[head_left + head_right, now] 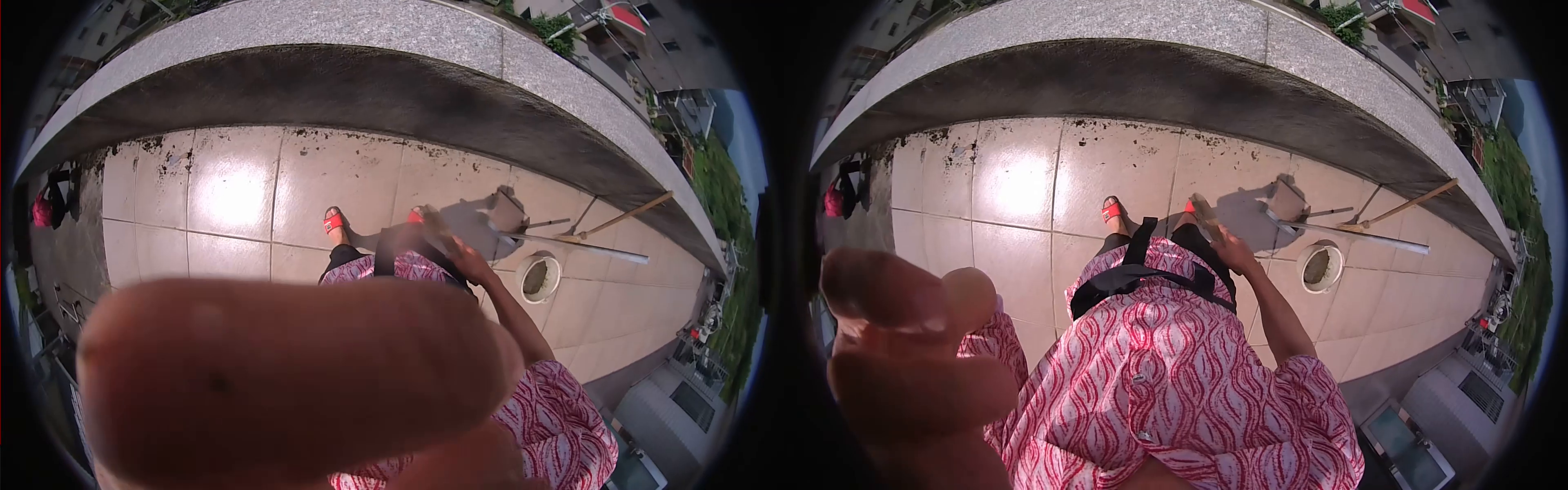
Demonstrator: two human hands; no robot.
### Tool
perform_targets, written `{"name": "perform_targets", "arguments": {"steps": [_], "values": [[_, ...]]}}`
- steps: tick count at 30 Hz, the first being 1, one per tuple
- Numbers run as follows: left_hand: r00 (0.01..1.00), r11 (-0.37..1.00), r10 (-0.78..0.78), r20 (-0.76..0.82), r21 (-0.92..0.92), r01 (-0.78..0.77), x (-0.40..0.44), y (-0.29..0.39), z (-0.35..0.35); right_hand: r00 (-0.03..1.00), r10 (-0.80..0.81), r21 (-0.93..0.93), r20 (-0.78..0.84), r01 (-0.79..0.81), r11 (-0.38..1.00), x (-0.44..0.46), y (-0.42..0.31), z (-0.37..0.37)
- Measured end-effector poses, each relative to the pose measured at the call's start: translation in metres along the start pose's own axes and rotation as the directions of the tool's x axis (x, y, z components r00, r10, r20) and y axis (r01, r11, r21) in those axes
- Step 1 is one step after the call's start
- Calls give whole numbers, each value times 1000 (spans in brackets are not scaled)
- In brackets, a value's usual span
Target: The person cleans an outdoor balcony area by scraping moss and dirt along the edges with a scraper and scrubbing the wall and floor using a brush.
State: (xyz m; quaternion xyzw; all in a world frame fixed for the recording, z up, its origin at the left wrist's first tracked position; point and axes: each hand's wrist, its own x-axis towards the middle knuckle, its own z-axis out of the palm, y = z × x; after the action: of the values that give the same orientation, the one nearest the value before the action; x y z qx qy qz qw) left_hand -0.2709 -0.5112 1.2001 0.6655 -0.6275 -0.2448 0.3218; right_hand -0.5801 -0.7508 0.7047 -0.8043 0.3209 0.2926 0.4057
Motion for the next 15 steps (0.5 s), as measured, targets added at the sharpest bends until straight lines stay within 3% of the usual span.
{"name": "perform_targets", "arguments": {"steps": [2,5,11,15], "values": [[1000,1000,-3,7,4,3,-1,3,-1,992,70,49,101,-75,996,1,-6,-5],[1000,1000,-3,14,20,3,-1,6,-1,998,62,8,-15,-61,998,0,-1,4],[1000,1000,-2,25,28,1,-3,10,-2,995,-77,10,-64,78,997,3,11,11],[999,1000,-2,32,27,1,-3,11,-2,999,-47,6,-27,47,999,5,12,8]]}}
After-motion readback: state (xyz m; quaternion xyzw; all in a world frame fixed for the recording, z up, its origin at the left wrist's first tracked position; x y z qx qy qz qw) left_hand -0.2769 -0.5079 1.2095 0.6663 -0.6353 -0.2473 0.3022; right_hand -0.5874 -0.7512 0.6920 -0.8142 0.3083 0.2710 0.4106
